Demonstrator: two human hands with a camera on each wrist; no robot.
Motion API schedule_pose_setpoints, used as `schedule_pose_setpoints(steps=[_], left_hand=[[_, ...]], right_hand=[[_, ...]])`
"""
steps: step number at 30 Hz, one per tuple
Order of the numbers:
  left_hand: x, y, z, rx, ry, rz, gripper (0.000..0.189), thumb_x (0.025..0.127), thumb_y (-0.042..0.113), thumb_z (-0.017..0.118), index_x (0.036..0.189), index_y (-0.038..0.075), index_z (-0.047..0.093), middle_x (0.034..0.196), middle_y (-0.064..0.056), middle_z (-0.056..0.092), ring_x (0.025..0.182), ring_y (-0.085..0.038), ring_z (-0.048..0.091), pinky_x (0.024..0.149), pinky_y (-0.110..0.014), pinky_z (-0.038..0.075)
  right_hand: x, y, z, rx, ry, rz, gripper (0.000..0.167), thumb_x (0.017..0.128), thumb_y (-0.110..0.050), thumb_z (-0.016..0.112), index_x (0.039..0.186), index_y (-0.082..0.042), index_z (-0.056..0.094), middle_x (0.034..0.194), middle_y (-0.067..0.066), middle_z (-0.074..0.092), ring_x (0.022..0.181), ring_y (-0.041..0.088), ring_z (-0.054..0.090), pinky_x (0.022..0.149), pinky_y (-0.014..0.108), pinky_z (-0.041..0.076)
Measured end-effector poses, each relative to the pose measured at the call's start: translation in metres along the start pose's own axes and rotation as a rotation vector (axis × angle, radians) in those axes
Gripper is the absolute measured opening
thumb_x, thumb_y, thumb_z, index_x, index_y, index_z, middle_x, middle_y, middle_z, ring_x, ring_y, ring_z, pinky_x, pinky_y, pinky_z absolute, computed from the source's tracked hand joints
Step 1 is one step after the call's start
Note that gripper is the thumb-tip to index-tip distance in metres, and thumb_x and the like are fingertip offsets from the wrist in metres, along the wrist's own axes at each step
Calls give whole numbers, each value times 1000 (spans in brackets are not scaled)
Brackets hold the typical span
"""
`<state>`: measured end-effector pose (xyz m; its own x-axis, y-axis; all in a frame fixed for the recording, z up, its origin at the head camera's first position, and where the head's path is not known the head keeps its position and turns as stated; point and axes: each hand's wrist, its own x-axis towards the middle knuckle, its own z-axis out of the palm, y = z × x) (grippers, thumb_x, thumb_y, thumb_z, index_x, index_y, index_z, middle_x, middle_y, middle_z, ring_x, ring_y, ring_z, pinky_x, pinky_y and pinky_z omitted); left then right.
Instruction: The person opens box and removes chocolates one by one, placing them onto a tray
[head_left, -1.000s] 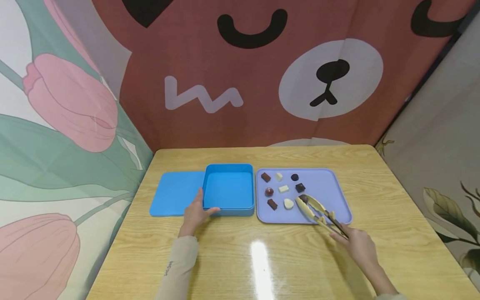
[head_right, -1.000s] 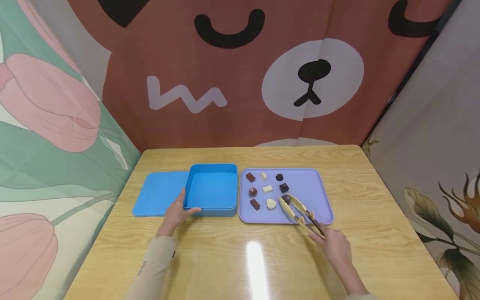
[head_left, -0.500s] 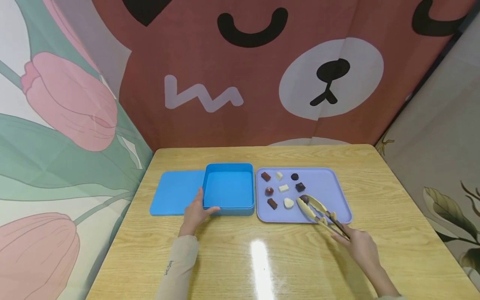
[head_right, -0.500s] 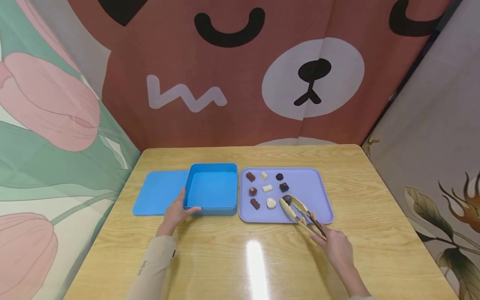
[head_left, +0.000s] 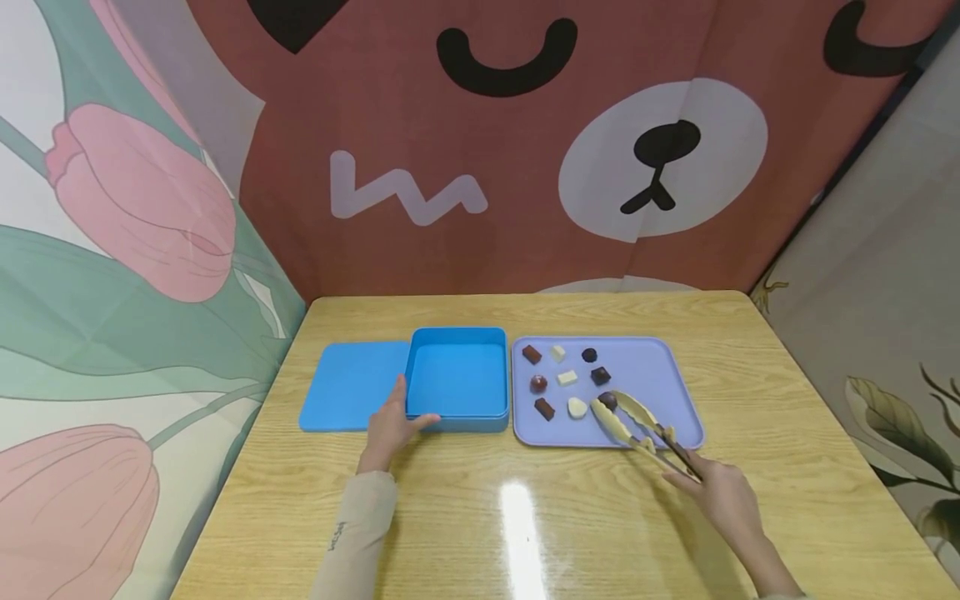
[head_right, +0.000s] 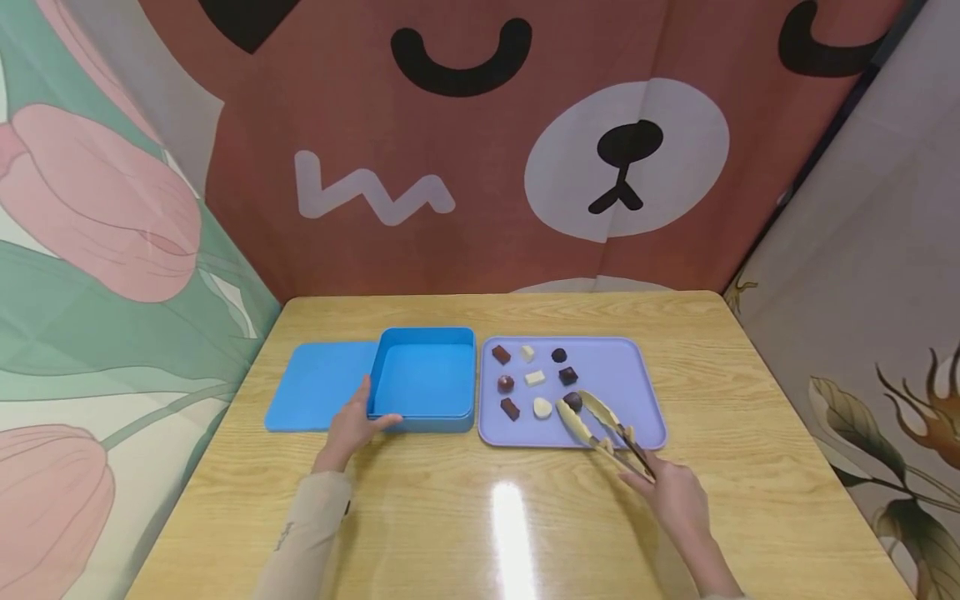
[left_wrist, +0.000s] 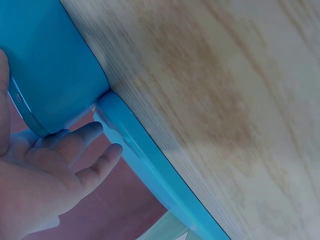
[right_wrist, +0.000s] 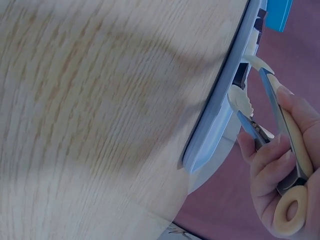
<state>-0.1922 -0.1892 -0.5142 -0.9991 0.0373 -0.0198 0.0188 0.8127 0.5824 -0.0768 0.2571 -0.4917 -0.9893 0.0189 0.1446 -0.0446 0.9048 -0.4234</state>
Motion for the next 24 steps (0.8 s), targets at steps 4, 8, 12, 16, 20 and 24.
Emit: schedule_pose_setpoints(steps=[4, 8, 12, 16, 20, 24], left_hand=[[0, 0, 0, 3, 11, 6, 104, 71, 48, 69, 141, -4, 12, 143, -21, 20, 125, -37, 29, 95, -48, 33], [0, -2, 2, -1, 21, 9, 105, 70, 49, 70, 141, -3, 13, 142, -20, 21, 124, -37, 31, 93, -47, 35], [0, -3, 3, 2, 20, 9, 104, 71, 48, 69, 141, -4, 13, 142, -21, 21, 124, -37, 31, 94, -47, 35], [-1, -2, 3, -5, 20, 10, 103, 71, 47, 70, 141, -3, 13, 143, -20, 20, 124, -36, 31, 94, -47, 35], [-1, -2, 3, -11, 28, 20, 103, 71, 46, 70, 141, -5, 14, 142, -21, 21, 123, -37, 32, 93, -47, 36], [-2, -1, 2, -17, 25, 12, 103, 71, 46, 70, 141, -4, 13, 143, -21, 20, 124, -37, 30, 94, -48, 34]], right_hand=[[-1, 3, 0, 38, 43, -17, 57, 73, -30, 72, 109, 12, 58, 49, -5, 32, 41, 8, 25, 36, 22, 24], [0, 4, -1, 62, 54, -7, 62, 72, -32, 73, 109, 15, 56, 51, -4, 38, 41, 6, 24, 36, 20, 24], [1, 6, 0, 84, 60, -12, 65, 69, -31, 76, 108, 17, 55, 50, -5, 35, 41, 4, 19, 35, 19, 23], [2, 7, 0, 109, 55, -4, 66, 68, -31, 76, 108, 18, 55, 50, -5, 31, 42, 4, 16, 35, 19, 22], [2, 7, -1, 140, 44, 49, 69, 68, -32, 77, 110, 17, 54, 53, 2, 47, 43, 6, 19, 36, 21, 24], [2, 10, -2, 184, 43, 97, 69, 68, -32, 77, 112, 16, 53, 76, 19, 65, 43, 8, 23, 36, 22, 26]])
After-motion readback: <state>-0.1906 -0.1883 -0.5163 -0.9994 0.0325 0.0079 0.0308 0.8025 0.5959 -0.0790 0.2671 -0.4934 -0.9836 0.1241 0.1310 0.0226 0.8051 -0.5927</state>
